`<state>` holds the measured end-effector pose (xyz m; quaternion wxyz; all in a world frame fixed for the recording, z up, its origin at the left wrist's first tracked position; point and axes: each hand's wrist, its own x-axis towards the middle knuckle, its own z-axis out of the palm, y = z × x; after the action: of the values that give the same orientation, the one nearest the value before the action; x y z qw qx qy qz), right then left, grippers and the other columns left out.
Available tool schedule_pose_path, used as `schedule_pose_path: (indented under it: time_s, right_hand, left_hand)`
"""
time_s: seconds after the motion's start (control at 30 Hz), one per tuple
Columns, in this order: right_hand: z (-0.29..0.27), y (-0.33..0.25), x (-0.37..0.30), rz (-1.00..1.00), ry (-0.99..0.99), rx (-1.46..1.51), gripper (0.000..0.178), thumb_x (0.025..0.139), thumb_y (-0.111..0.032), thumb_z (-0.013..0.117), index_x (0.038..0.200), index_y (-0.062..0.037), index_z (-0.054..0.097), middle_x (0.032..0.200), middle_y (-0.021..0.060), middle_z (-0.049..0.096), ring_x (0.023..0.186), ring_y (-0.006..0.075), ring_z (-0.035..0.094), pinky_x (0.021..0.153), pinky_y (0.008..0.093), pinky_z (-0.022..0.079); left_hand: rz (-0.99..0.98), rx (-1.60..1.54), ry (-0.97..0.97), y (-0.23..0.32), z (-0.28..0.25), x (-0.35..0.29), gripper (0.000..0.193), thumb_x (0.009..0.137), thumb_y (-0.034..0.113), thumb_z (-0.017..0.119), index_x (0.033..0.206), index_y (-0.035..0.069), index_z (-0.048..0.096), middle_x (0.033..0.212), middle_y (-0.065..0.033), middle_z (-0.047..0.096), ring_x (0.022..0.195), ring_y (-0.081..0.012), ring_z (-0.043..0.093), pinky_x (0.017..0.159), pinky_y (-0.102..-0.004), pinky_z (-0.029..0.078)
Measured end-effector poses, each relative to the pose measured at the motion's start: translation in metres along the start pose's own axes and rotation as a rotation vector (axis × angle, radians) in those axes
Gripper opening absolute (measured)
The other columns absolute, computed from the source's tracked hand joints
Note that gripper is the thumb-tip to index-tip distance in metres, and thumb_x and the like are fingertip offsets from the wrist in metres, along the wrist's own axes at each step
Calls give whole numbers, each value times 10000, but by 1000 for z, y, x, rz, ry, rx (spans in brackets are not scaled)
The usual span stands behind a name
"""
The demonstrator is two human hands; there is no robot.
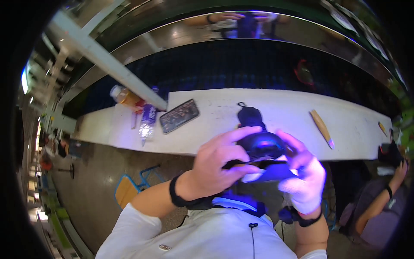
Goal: Checking and assembling shoe components on a factory assembly line.
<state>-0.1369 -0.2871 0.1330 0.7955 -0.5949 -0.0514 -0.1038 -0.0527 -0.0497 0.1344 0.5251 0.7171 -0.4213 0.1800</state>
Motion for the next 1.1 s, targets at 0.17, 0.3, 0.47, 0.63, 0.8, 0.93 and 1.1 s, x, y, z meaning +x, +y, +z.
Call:
schedule_pose_path:
  time_s: [0.17,0.3,0.47,0.63,0.8,0.93,1.1]
  right_hand:
    - [28,11,0,-95,-38,40,449,810,-186,982,979,-48,589,1551,352,578,1449,418,581,1190,504,470]
    - [38,17,-11,-178,-8,-20,468,781,-169,1000,977,-75,586,1500,345,628,1472,445,573,1280,594,347]
    - [30,23,-24,-252,-63,-173,507,765,-206,1017,981,-116,567,1468,315,660,1470,462,576,1307,665,267]
    - [23,25,-31,-276,-147,-275,524,773,-262,1023,1004,-163,563,1464,259,678,1453,453,593,1310,681,257]
    - [18,25,-33,-302,-198,-374,531,778,-281,1022,1009,-168,558,1448,234,696,1438,453,609,1301,681,283]
    - [16,20,-28,-333,-238,-409,548,767,-303,1023,996,-136,554,1439,235,702,1407,462,638,1260,676,361]
    - [19,6,-19,-402,-296,-660,537,709,-318,1034,846,-96,565,1326,257,750,1285,420,732,1145,576,544]
  left_hand:
    - [-114,-189,-78,25,-17,-12,297,957,125,825,1170,19,648,1468,-383,628,1323,-515,669,1088,-501,560]
    - [-239,-359,22,41,-4,-29,445,1000,309,833,1174,19,543,1482,-431,594,1460,-572,547,1200,-547,453]
    - [-311,-371,70,50,12,-52,543,947,356,887,1117,58,465,1463,-426,613,1487,-600,502,1231,-596,400]
    - [-311,-348,49,54,12,-57,525,937,292,908,1077,69,452,1462,-427,613,1488,-603,499,1230,-610,390]
    - [-274,-405,20,51,10,-68,531,903,203,938,1173,54,505,1474,-423,608,1513,-590,477,1277,-625,304]
    - [-273,-549,60,52,9,-63,521,866,155,960,1233,36,610,1474,-366,641,1523,-562,481,1295,-630,269]
    - [-312,-349,-74,57,-19,-26,462,973,341,857,1270,23,701,1387,-249,721,1304,-443,622,1186,-549,422]
